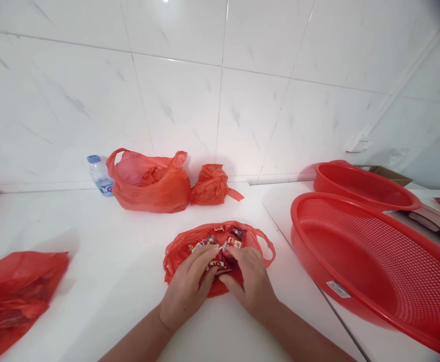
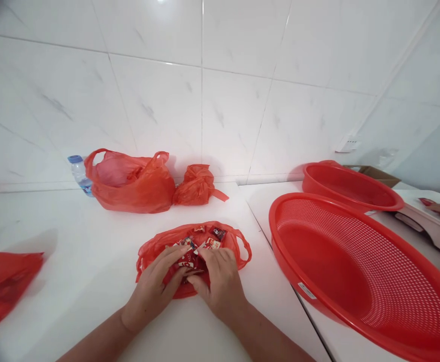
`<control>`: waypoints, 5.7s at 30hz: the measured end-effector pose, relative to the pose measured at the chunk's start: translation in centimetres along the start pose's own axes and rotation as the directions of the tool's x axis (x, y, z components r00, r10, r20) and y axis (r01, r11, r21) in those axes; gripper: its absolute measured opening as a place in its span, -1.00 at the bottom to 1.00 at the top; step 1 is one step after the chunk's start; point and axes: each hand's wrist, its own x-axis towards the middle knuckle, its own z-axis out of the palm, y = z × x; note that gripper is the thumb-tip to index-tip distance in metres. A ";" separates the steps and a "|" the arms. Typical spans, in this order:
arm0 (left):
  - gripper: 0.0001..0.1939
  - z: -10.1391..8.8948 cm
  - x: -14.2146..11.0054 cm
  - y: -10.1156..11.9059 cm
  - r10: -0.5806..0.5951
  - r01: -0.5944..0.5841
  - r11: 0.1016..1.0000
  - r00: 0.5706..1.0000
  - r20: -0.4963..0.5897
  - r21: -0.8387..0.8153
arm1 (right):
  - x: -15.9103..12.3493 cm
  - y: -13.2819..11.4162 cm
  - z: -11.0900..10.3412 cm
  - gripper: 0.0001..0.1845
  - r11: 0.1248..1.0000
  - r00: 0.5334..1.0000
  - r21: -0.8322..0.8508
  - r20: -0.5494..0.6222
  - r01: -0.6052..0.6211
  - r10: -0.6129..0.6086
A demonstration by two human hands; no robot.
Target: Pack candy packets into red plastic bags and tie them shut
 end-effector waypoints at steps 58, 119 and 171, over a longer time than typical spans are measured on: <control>-0.77 -0.3 0.7 -3.3 -0.196 0.169 0.896 0.980 0.024 0.412 | 0.5 4.3 0.2 -0.72 0.965 0.967 -0.096 -0.101 -0.245 0.235; -0.94 -0.4 -1.1 2.3 0.096 -0.168 0.955 0.955 0.280 0.244 | -0.4 6.6 -2.1 -0.65 0.740 0.747 -0.172 0.030 -0.650 0.664; -0.48 -15.1 1.9 -1.9 -0.691 0.599 0.717 0.677 -0.253 -0.357 | 5.7 6.1 -4.2 -0.44 0.440 0.745 0.772 0.064 -0.459 0.664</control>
